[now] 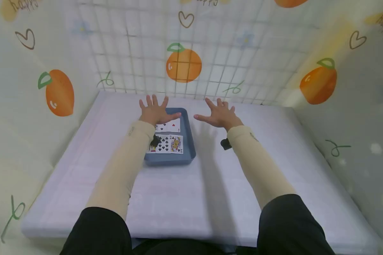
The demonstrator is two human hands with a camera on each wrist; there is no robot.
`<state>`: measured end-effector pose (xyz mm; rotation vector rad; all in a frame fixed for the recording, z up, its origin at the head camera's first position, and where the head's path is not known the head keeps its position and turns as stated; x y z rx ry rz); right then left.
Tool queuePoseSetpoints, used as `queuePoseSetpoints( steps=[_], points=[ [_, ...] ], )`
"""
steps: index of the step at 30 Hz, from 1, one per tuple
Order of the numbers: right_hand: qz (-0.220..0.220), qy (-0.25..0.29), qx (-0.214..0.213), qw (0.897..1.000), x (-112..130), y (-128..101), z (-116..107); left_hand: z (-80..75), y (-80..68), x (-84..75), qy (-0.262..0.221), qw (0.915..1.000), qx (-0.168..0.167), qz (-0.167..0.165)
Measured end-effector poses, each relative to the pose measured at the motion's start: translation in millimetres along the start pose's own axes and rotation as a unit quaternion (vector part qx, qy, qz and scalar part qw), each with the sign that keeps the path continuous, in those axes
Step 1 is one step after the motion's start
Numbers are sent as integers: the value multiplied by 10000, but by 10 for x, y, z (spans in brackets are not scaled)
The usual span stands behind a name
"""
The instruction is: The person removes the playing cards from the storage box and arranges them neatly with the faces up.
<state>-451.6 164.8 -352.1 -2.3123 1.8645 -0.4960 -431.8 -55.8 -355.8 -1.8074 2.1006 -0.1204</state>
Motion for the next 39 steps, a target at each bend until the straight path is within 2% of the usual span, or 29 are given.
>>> queuePoseSetpoints(
  steps=[4, 8, 15, 19, 23, 27, 32, 39],
  points=[
    [-197, -30, -189, 9996, 37, -66, -43, -50, -16, 162, -290, 9996, 16, 60],
    [-484, -177, -314, 9982, 101, -136, -46, -33, -43, 415, -781, 9969, 0, 31],
    [-802, -384, -344, 9954, 146, -238, 42, 142, -81, 800, -1412, 9899, -99, 101],
    [-1033, -531, -461, 9922, 219, -287, 58, 255, -78, 958, -1723, 9845, -257, 181],
    [-1335, -621, -589, 9873, 342, -330, 83, 439, -72, 1085, -1904, 9813, -242, 162],
    [-1572, -686, -647, 9831, 454, -361, 149, 645, -66, 1152, -1921, 9812, -133, 95],
    [-1695, -774, -559, 9809, 509, -398, 263, 831, -67, 1148, -1983, 9801, -60, 39],
    [-1782, -768, -608, 9791, 482, -466, 322, 807, -137, 968, -2444, 9675, -470, 443]
  ],
)
Point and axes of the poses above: each hand's wrist, its own y-axis towards the middle knuckle, its own z-axis out of the palm, x = y × z, the point moved 10 cm from there along y, towards the middle knuckle, and after that the axes turned 8 degrees about x, right-handed, at the moved point
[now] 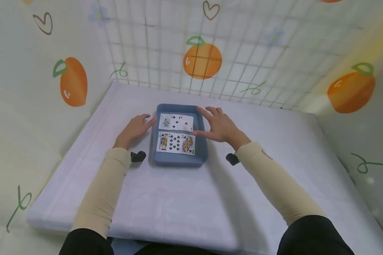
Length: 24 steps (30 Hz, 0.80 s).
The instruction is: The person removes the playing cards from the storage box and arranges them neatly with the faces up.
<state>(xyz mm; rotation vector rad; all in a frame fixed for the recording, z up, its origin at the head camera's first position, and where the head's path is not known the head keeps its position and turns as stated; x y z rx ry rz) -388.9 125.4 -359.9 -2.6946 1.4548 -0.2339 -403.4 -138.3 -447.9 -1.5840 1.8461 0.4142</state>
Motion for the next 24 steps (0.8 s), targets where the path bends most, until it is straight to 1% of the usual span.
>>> queuePoseSetpoints(
  steps=[2, 7, 9, 11, 14, 18, 20, 24],
  points=[
    [-54, -15, 7, 10000, 16, 15, 34, 10, -5, -13, -53, 9999, -42, 98],
    [-91, -15, 39, 10000, 28, 59, 89, 51, -3, 22, -197, 9996, -123, 147],
    [-82, -24, 47, 10000, 26, 79, 100, 55, 6, 29, -344, 9990, -204, 200],
    [-60, -37, 77, 9999, 20, 105, 117, 40, 9, 13, -587, 9973, -325, 310],
    [-65, -70, 122, 9999, 28, 140, 134, 11, 21, 0, -1174, 9906, -548, 430],
    [-74, -78, 151, 9998, 39, 193, 152, -8, 36, -11, -1907, 9777, -727, 505],
    [-76, -60, 168, 9998, 47, 219, 165, 1, 50, -11, -2122, 9732, -723, 519],
    [-109, -38, 228, 9997, 68, 267, 203, 76, 78, 21, -2545, 9647, -508, 449]
  ],
)
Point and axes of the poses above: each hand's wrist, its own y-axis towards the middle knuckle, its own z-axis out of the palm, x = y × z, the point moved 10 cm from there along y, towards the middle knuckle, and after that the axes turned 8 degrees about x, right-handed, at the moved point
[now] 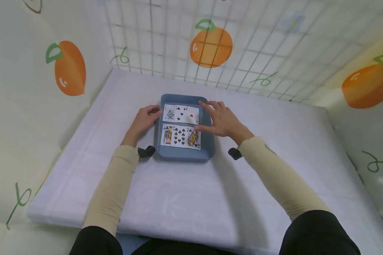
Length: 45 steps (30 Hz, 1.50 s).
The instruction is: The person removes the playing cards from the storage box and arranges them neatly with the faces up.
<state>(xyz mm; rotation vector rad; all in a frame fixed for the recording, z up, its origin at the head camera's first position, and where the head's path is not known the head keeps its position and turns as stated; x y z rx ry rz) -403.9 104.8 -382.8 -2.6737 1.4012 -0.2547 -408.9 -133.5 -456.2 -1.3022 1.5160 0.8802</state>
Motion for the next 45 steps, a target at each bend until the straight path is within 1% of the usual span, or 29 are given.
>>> queuePoseSetpoints(
  steps=[4, 9, 13, 17, 21, 27, 32, 40, 45],
  points=[
    [-67, 4, 20, 10000, 13, 80, -32, -9, 17, 37, -301, 9994, 104, -135],
    [-133, 67, 209, 9997, 24, 227, -40, -60, 15, 73, -495, 9984, 130, -224],
    [-182, 136, 342, 9992, 53, 341, -65, -91, 18, 63, -592, 9978, 154, -248],
    [-186, 107, 403, 9990, 75, 446, -95, -86, 35, 42, -736, 9967, 195, -277],
    [-94, 60, 601, 9981, 78, 555, -55, -57, 47, 68, -845, 9956, 229, -343],
    [27, -95, 932, 9956, 92, 713, 73, -20, 48, 155, -789, 9957, 228, -426],
    [160, -205, 1158, 9929, 85, 822, 151, 8, 47, 229, -848, 9953, 203, -423],
    [103, -253, 1323, 9908, 99, 926, 209, 39, 37, 270, -842, 9953, 192, -443],
    [56, -221, 1401, 9899, 100, 1004, 246, 36, 36, 258, -872, 9950, 198, -438]
  ],
)
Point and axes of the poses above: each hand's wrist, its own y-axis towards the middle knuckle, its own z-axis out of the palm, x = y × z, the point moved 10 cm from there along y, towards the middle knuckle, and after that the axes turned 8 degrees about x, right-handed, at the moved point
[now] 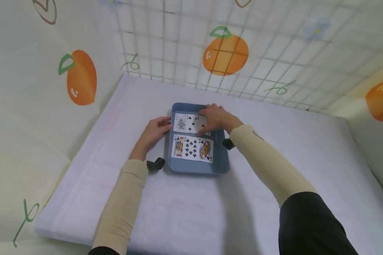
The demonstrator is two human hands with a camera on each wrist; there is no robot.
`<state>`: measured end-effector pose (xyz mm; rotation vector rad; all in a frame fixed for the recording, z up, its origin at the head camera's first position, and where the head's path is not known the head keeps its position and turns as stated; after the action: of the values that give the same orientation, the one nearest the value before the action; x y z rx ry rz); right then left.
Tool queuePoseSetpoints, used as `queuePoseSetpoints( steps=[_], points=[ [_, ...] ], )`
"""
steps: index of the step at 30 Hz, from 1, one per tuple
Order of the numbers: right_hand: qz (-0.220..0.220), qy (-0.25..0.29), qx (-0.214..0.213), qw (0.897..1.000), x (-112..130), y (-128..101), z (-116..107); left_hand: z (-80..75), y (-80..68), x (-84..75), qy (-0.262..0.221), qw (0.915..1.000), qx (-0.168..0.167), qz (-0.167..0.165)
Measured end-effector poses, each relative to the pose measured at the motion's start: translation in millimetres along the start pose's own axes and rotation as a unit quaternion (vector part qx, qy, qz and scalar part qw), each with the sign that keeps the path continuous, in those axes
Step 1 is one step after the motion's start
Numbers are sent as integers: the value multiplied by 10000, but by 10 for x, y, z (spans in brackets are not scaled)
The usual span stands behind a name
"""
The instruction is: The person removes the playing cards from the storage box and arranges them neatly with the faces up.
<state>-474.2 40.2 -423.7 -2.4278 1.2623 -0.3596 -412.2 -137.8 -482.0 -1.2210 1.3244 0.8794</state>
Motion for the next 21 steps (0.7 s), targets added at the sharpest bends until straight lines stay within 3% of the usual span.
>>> queuePoseSetpoints(
  steps=[21],
  points=[
    [3, -188, 237, 9995, 20, 147, 48, -26, -1, 4, 61, 9999, -8, 81]
  ],
)
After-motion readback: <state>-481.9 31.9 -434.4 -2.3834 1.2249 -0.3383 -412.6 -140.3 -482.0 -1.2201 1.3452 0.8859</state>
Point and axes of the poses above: each hand's wrist, its own y-axis towards the middle knuckle, its own z-axis out of the palm, x = y × z, the point moved 10 cm from there along y, towards the middle knuckle, and after that the axes turned 8 degrees about x, right-handed, at the moved point
